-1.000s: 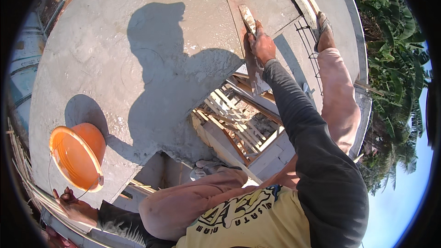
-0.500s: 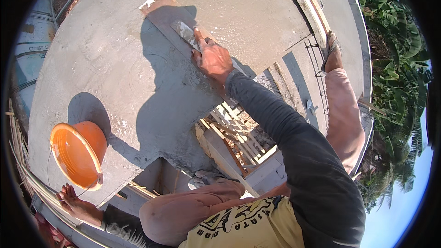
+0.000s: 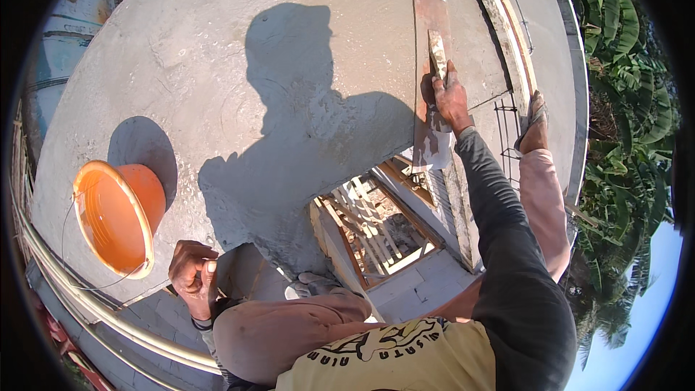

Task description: The person smooths wet concrete on top of a wall using a wooden trowel, occasionally dipping their hand in a bucket of water to moisten the surface.

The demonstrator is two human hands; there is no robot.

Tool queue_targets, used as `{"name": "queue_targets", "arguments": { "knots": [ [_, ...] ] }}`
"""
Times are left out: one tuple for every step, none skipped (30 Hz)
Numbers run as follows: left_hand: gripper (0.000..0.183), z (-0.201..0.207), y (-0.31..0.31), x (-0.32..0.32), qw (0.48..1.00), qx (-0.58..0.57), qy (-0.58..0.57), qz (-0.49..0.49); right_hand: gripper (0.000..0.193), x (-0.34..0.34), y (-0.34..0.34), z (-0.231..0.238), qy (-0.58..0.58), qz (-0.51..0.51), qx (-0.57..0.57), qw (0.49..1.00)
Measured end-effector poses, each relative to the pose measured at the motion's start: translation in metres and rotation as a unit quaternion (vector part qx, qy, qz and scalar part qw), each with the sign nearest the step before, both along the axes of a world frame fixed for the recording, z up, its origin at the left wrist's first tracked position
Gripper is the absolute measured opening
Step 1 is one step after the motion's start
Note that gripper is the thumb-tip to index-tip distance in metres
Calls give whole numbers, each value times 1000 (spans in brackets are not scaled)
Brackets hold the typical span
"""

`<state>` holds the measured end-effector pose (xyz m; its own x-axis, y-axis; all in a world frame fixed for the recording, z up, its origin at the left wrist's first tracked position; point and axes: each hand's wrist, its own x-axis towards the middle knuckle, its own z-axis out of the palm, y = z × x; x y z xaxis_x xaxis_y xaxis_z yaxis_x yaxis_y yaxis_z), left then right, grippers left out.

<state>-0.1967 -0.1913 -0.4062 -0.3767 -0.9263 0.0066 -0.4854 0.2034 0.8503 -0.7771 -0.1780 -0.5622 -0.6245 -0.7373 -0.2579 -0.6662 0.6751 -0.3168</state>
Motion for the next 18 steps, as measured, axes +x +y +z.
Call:
{"name": "queue_targets", "arguments": {
  "knots": [
    [31, -13, 9, -15, 998, 60, 2, 5, 72, 44, 7, -5, -46, 11, -22, 999],
    [33, -47, 27, -15, 998, 52, -1, -35, 74, 92, 3, 1, -99, -18, 12, 995],
    [35, -62, 40, -26, 989, 109, 11, -99, 73, 122, 6, -18, -53, 46, -90, 993],
    [35, -84, 65, -26, 976, 151, 21, -158, 74, 166, -20, 1, -102, 62, -33, 992],
    [36, -102, 86, -35, 955, 190, 42, -223, 73, 183, -41, -9, -49, 121, -110, 985],
    [34, -104, 102, -39, 941, 193, 35, -275, 73, 206, -85, 13, -60, 141, -26, 988],
    [32, -101, 117, -42, 926, 192, 27, -325, 71, 218, -127, 27, -50, 170, -2, 984],
    [29, -106, 126, -50, 931, 135, 95, -327, 67, 203, -160, 25, -29, 192, -60, 979],
    [27, -107, 139, -55, 933, 82, 154, -314, 64, 184, -184, 21, 25, 202, -44, 978],
    [25, -92, 142, -59, 933, 84, 124, -327, 62, 162, -205, 13, 75, 206, -24, 975],
    [23, -62, 131, -59, 932, 93, 92, -338, 58, 147, -190, 8, 54, 186, -27, 981],
    [22, -68, 134, -53, 929, 88, 62, -354, 54, 135, -179, 12, 36, 167, -39, 984],
    [21, -99, 154, -41, 921, 80, 30, -379, 56, 136, -155, 11, 43, 161, -72, 983],
    [21, -126, 179, -29, 914, 74, 6, -399, 61, 141, -124, 7, 21, 138, -40, 989],
    [20, -153, 197, -28, 905, 69, 3, -420, 64, 148, -85, 7, -23, 114, -65, 991],
    [21, -165, 214, -27, 899, 74, -1, -431, 66, 181, -53, 23, -65, 65, -6, 996],
    [22, -178, 226, -29, 891, 74, -1, -448, 69, 190, -13, 0, -71, 113, -78, 988],
    [23, -186, 236, -28, 883, 78, -8, -463, 72, 225, 2, 3, -67, 163, -88, 980]
  ]
}}
